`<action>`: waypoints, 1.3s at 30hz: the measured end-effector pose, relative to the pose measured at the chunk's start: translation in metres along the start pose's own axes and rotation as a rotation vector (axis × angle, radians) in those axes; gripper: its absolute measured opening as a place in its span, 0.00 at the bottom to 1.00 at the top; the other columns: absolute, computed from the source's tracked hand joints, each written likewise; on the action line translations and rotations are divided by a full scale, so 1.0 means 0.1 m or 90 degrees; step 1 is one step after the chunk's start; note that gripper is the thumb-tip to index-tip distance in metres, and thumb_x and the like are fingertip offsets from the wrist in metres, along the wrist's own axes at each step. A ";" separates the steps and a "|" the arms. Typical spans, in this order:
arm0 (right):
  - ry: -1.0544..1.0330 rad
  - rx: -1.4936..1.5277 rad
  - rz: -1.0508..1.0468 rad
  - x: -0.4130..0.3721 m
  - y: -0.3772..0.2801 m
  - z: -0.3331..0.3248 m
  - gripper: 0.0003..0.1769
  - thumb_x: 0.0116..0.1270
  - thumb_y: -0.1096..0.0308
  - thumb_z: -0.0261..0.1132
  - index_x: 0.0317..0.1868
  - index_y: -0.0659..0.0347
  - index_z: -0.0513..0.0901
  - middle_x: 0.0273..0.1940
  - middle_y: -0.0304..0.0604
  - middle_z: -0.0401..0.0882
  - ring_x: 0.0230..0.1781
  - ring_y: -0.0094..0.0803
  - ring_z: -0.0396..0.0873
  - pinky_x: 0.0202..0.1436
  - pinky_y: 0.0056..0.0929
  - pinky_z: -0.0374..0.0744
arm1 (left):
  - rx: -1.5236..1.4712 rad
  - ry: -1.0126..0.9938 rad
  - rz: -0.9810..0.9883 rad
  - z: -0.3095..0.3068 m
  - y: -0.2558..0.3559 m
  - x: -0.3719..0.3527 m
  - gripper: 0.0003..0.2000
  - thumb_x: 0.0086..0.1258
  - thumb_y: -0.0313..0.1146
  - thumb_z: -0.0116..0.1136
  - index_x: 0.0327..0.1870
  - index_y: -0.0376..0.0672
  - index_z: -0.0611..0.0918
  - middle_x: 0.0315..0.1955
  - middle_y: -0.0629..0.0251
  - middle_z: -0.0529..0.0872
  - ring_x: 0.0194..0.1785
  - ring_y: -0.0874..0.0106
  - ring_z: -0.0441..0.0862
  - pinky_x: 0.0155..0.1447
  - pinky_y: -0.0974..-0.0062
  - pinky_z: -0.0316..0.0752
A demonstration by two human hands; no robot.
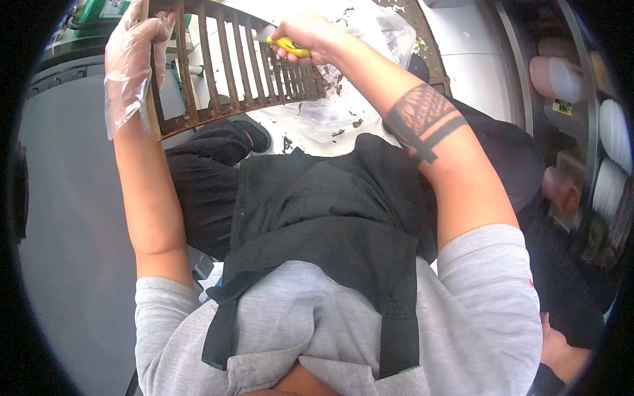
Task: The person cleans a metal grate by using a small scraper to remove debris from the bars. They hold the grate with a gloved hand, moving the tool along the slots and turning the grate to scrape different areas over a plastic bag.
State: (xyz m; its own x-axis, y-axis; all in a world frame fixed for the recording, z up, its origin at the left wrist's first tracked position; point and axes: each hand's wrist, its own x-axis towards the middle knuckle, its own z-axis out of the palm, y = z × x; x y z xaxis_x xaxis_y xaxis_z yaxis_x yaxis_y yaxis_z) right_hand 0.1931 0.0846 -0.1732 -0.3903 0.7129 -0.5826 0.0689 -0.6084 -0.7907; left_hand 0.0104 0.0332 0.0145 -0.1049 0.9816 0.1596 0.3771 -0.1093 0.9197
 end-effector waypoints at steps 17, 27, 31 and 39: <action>0.052 -0.002 0.065 -0.48 0.80 0.25 0.19 0.78 0.54 0.61 0.36 0.63 0.84 0.26 0.39 0.78 0.15 0.24 0.70 0.16 0.27 0.65 | -0.156 0.065 -0.018 0.00 -0.19 0.09 0.36 0.48 0.15 0.46 0.67 0.32 0.77 0.44 0.65 0.82 0.31 0.80 0.72 0.38 0.89 0.72; 0.015 -0.096 0.103 -0.50 0.51 0.27 0.20 0.82 0.50 0.55 0.45 0.58 0.85 0.21 0.28 0.71 0.11 0.16 0.62 0.12 0.19 0.62 | -0.200 0.021 -0.001 -0.10 -0.21 0.09 0.36 0.49 0.14 0.43 0.67 0.29 0.77 0.44 0.64 0.82 0.31 0.81 0.72 0.39 0.90 0.71; 0.104 0.044 -0.036 0.15 0.35 0.28 0.20 0.81 0.51 0.56 0.44 0.58 0.84 0.21 0.28 0.72 0.13 0.15 0.64 0.12 0.19 0.63 | -0.170 0.044 -0.003 -0.03 -0.23 0.07 0.38 0.49 0.14 0.43 0.70 0.29 0.74 0.44 0.65 0.81 0.32 0.80 0.73 0.40 0.89 0.72; 0.012 -0.371 -0.085 -0.47 0.69 -0.14 0.22 0.76 0.50 0.64 0.38 0.63 0.89 0.21 0.39 0.80 0.19 0.23 0.78 0.24 0.29 0.76 | -0.156 0.041 -0.008 -0.20 -0.31 0.10 0.37 0.51 0.14 0.46 0.72 0.31 0.74 0.44 0.63 0.83 0.31 0.78 0.72 0.36 0.88 0.73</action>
State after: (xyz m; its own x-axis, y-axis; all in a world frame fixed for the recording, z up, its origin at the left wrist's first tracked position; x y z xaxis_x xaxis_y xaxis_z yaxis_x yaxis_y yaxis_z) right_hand 0.2287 0.0137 -0.2034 -0.4146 0.7795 -0.4696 0.5145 -0.2249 -0.8275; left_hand -0.0207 0.0429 -0.0057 -0.1702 0.9718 0.1632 0.1421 -0.1397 0.9799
